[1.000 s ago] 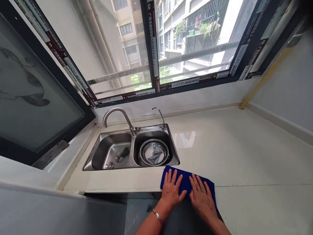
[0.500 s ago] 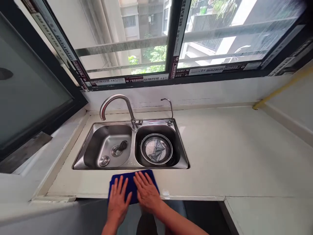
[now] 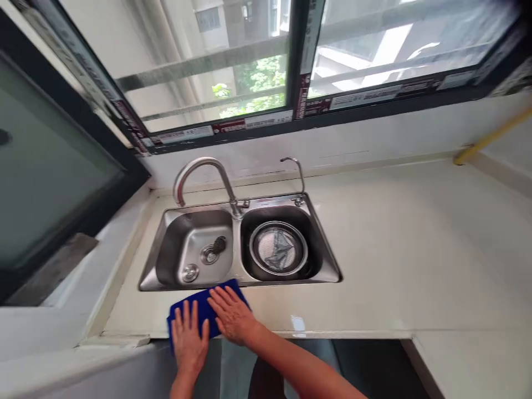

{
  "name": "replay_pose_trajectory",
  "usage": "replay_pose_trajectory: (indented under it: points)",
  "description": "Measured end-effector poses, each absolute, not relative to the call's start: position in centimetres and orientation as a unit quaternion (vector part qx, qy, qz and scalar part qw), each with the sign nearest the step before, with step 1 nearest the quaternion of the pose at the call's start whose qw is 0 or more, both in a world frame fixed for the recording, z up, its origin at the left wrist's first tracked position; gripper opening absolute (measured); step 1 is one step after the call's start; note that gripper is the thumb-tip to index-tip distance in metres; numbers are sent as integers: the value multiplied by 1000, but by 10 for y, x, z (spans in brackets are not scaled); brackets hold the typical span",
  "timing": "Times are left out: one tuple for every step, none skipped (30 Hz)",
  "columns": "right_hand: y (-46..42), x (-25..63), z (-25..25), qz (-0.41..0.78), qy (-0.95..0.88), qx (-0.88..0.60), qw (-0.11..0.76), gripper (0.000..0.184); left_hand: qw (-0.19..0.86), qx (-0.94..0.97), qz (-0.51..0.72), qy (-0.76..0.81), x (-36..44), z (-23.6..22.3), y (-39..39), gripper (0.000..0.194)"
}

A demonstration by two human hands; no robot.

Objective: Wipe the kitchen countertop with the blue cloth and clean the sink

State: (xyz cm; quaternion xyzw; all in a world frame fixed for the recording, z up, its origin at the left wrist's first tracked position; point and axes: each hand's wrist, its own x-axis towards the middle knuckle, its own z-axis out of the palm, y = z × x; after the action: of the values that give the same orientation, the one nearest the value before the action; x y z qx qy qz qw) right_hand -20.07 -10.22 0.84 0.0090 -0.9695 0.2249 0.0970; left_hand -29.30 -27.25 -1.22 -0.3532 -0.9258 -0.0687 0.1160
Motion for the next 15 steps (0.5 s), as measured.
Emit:
replay_pose_trajectory:
  points:
    - [-100,-190,4,213,-971,-2,110,58,116,-368,-66,-920,-284,-12,-267,57]
    - [-96,-179,0,196,-972,-14,126,58,114,-380,-66,-916,-274,-11,-261,59]
    - [-92,-167,-5,175,-974,-27,143,59,109,-390,-64,-912,-264,-10,-255,61]
    - [-87,-155,-9,152,-975,-34,161,61,106,-398,-64,-909,-253,-10,-248,62]
    - [-81,-141,-13,129,-975,-42,176,62,96,-404,-64,-907,-242,-9,-240,64]
    - [-74,-127,-16,107,-975,-51,186,63,86,-410,-70,-905,-229,-8,-231,65]
    - [-67,-112,-19,86,-976,-56,194,64,75,-419,-80,-902,-217,-6,-222,67]
    - [-60,-97,-22,67,-975,-61,201,65,64,-427,-91,-897,-204,-4,-214,69]
    - [-53,-82,-25,50,-974,-66,210,66,51,-437,-103,-892,-192,-2,-206,71]
    - [-46,-68,-27,36,-973,-71,218,67,34,-448,-116,-886,-180,1,-200,73]
    - [-40,-55,-30,23,-970,-74,228,68,19,-458,-129,-880,-170,4,-194,75]
    - [-35,-45,-34,12,-968,-72,239,69,5,-466,-139,-874,-162,6,-190,76]
    - [-31,-38,-37,2,-966,-65,249,70,-8,-473,-146,-869,-157,8,-188,78]
    - [-28,-33,-40,-5,-964,-56,259,70,-19,-479,-149,-865,-153,8,-187,79]
    - [-25,-32,-42,-11,-962,-44,269,70,-27,-485,-150,-861,-152,7,-188,79]
